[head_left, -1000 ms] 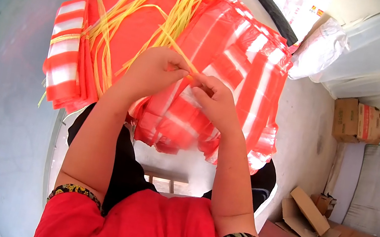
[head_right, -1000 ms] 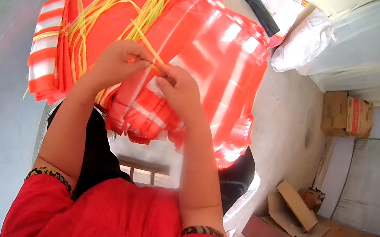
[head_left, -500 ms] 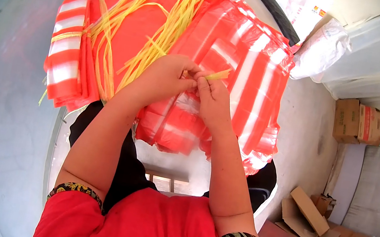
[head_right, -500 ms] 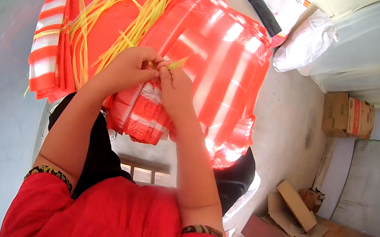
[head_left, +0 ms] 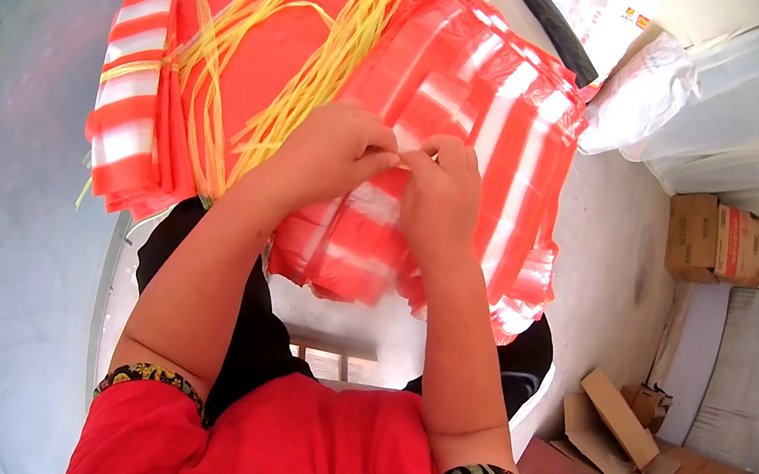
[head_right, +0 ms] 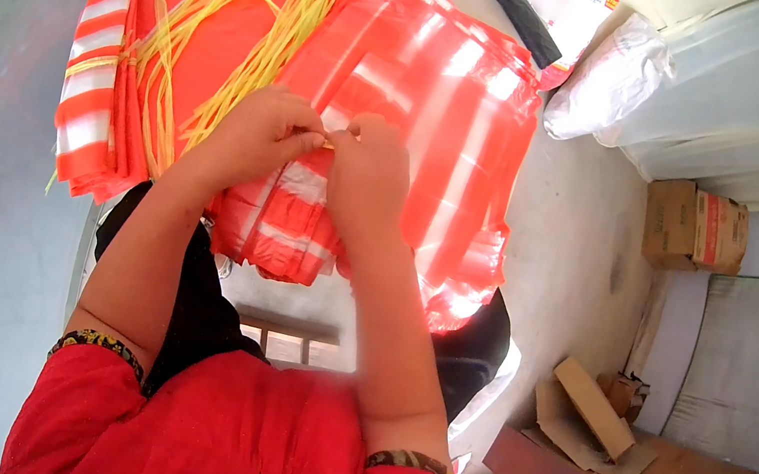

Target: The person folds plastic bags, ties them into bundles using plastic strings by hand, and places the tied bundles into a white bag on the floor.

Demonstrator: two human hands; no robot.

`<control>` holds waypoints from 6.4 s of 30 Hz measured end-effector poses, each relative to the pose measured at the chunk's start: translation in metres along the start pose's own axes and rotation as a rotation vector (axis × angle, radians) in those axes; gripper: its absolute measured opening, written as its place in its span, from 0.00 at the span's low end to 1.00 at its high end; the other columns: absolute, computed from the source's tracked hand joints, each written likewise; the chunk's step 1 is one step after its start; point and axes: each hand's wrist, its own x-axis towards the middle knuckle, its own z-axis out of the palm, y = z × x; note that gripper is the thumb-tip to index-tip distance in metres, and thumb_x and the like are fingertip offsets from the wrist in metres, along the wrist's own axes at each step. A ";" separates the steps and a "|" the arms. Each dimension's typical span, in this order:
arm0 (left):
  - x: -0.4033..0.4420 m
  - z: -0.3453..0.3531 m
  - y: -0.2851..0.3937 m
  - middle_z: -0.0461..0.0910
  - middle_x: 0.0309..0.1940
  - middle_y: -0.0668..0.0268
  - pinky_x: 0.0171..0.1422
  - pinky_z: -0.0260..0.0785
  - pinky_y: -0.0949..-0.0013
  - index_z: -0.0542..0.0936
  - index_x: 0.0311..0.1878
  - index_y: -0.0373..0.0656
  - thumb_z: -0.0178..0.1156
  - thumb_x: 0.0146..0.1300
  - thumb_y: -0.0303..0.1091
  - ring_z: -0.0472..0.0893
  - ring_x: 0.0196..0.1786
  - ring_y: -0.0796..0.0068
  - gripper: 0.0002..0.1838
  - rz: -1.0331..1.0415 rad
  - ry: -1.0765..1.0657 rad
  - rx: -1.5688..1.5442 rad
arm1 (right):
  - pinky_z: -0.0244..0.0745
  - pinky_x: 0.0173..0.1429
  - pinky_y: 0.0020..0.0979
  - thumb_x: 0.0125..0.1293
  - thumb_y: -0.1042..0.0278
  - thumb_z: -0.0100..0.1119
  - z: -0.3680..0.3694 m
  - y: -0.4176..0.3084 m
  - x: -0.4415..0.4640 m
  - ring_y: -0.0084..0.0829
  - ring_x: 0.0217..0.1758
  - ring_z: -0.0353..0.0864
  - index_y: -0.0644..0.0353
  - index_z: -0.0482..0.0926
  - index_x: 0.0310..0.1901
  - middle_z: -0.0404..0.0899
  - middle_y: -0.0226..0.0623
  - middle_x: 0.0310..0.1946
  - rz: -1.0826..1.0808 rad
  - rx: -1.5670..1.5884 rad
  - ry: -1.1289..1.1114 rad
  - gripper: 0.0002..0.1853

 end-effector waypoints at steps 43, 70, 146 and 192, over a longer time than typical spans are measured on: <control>-0.003 -0.023 -0.013 0.84 0.31 0.72 0.44 0.73 0.70 0.88 0.39 0.37 0.66 0.73 0.40 0.79 0.37 0.82 0.14 -0.528 -0.116 -0.421 | 0.78 0.41 0.35 0.72 0.65 0.68 0.019 0.001 0.009 0.31 0.33 0.85 0.63 0.85 0.47 0.87 0.41 0.32 0.590 0.616 -0.269 0.10; 0.006 0.010 -0.008 0.89 0.34 0.57 0.45 0.77 0.60 0.88 0.44 0.37 0.68 0.69 0.39 0.87 0.38 0.64 0.13 -0.478 -0.051 -0.211 | 0.77 0.42 0.27 0.69 0.81 0.64 0.020 0.010 -0.005 0.21 0.36 0.80 0.60 0.80 0.55 0.82 0.31 0.40 0.609 0.884 -0.197 0.15; -0.019 0.005 0.038 0.87 0.51 0.58 0.55 0.81 0.60 0.81 0.60 0.38 0.63 0.78 0.43 0.88 0.51 0.67 0.19 -0.748 0.036 -0.992 | 0.79 0.65 0.33 0.82 0.60 0.57 -0.072 -0.024 -0.018 0.32 0.61 0.82 0.57 0.56 0.85 0.75 0.47 0.67 0.622 1.478 0.010 0.36; 0.017 0.099 0.058 0.84 0.57 0.53 0.59 0.81 0.60 0.72 0.73 0.36 0.65 0.76 0.37 0.88 0.55 0.61 0.28 -0.442 -0.040 -0.450 | 0.74 0.71 0.34 0.69 0.75 0.64 -0.153 0.100 -0.144 0.31 0.67 0.79 0.65 0.71 0.77 0.78 0.40 0.69 0.942 1.088 0.007 0.34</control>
